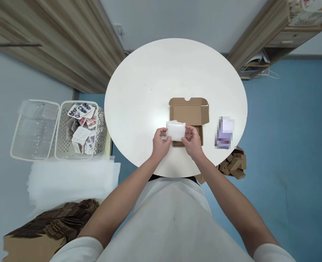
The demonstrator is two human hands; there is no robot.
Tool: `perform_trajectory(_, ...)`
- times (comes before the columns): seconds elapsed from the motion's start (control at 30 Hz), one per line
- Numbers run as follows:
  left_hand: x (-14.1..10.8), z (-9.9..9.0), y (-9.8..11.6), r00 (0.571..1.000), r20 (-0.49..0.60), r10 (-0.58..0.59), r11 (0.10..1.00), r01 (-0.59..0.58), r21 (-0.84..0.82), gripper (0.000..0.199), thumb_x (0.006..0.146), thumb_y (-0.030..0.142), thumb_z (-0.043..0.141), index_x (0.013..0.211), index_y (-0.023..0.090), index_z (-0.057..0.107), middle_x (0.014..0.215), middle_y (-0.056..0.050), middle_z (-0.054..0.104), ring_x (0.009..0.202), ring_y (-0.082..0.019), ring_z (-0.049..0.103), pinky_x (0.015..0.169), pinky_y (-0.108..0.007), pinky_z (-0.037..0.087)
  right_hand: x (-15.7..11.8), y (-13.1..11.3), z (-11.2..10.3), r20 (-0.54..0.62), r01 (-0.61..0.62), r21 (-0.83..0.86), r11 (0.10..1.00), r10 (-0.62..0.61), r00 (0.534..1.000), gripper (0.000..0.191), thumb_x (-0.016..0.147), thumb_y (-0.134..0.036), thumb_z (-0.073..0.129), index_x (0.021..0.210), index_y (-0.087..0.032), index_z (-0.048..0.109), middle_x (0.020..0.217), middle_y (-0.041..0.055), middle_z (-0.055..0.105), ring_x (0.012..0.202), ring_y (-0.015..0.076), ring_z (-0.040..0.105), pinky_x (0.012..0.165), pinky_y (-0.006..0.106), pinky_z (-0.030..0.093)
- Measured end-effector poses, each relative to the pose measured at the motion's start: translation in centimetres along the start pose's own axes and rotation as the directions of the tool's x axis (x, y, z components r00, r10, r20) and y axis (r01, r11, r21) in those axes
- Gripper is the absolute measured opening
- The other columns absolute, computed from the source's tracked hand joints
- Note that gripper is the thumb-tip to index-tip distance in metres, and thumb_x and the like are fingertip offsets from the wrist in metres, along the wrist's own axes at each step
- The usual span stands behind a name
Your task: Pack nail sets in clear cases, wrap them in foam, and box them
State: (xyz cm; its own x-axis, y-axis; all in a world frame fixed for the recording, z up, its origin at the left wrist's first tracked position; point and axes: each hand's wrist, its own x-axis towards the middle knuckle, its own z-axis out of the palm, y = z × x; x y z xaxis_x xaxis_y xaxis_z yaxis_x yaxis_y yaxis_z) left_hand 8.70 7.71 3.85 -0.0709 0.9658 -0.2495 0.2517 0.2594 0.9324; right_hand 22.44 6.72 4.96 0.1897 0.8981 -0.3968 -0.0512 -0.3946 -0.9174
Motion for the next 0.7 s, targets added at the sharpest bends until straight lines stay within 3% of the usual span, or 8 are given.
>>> perform_trajectory(0.17,-0.4,4.2,0.0,0.997,0.057,-0.045,0.995,0.039,0.094,0.029,0.07,0.017,0.053,0.098,0.019,0.045,0.094,-0.004,0.052,0.076,-0.012,0.05,0.058,-0.023,0.045,0.5,2.4,-4.2,-0.02,0.026,-0.058,0.998,-0.027,0.999,0.051,0.061,-0.011,0.049,0.109,-0.025,0.048,0.101,0.0022,0.056,0.073,0.0131,0.055,0.072,0.032,0.047)
perform_trajectory(0.3,-0.5,5.4,-0.4,0.996,0.061,-0.068,0.969,0.051,0.243,0.027,0.071,0.014,0.051,0.097,0.018,0.043,0.093,-0.004,0.053,0.074,-0.012,0.051,0.064,-0.027,0.045,0.9,4.0,-5.2,-0.02,0.03,-0.131,0.991,-0.033,0.999,0.054,0.062,-0.01,0.047,0.114,-0.025,0.047,0.102,0.0026,0.055,0.073,0.0134,0.053,0.073,0.033,0.047)
perform_trajectory(0.4,-0.6,5.5,-0.6,0.992,0.079,-0.098,0.924,0.062,0.377,0.03,0.072,0.014,0.05,0.101,0.017,0.041,0.096,-0.006,0.053,0.081,-0.014,0.053,0.07,-0.03,0.045,1.0,4.2,-5.5,0.043,0.037,-0.29,0.956,-0.025,0.999,0.055,0.066,-0.01,0.045,0.119,-0.024,0.042,0.107,0.004,0.052,0.078,0.0142,0.054,0.074,0.033,0.047)
perform_trajectory(0.57,-0.8,5.6,-0.1,0.969,0.198,-0.145,0.831,0.01,0.557,0.042,0.072,0.017,0.053,0.111,0.014,0.039,0.108,-0.012,0.051,0.101,-0.022,0.05,0.081,-0.034,0.043,0.8,3.8,-5.9,0.134,0.091,-0.594,0.8,-0.013,0.991,0.054,0.074,-0.011,0.042,0.126,-0.022,0.034,0.114,0.0075,0.047,0.092,0.0183,0.053,0.08,0.033,0.044)
perform_trajectory(0.7,-1.2,5.8,0.2,0.935,0.293,-0.2,0.766,-0.037,0.642,0.05,0.072,0.019,0.052,0.119,0.011,0.037,0.117,-0.016,0.048,0.11,-0.026,0.045,0.088,-0.037,0.039,0.8,3.7,-5.8,0.178,0.125,-0.763,0.635,0.021,0.984,0.056,0.077,-0.009,0.041,0.13,-0.019,0.031,0.11,0.0101,0.048,0.09,0.0205,0.053,0.075,0.031,0.043)
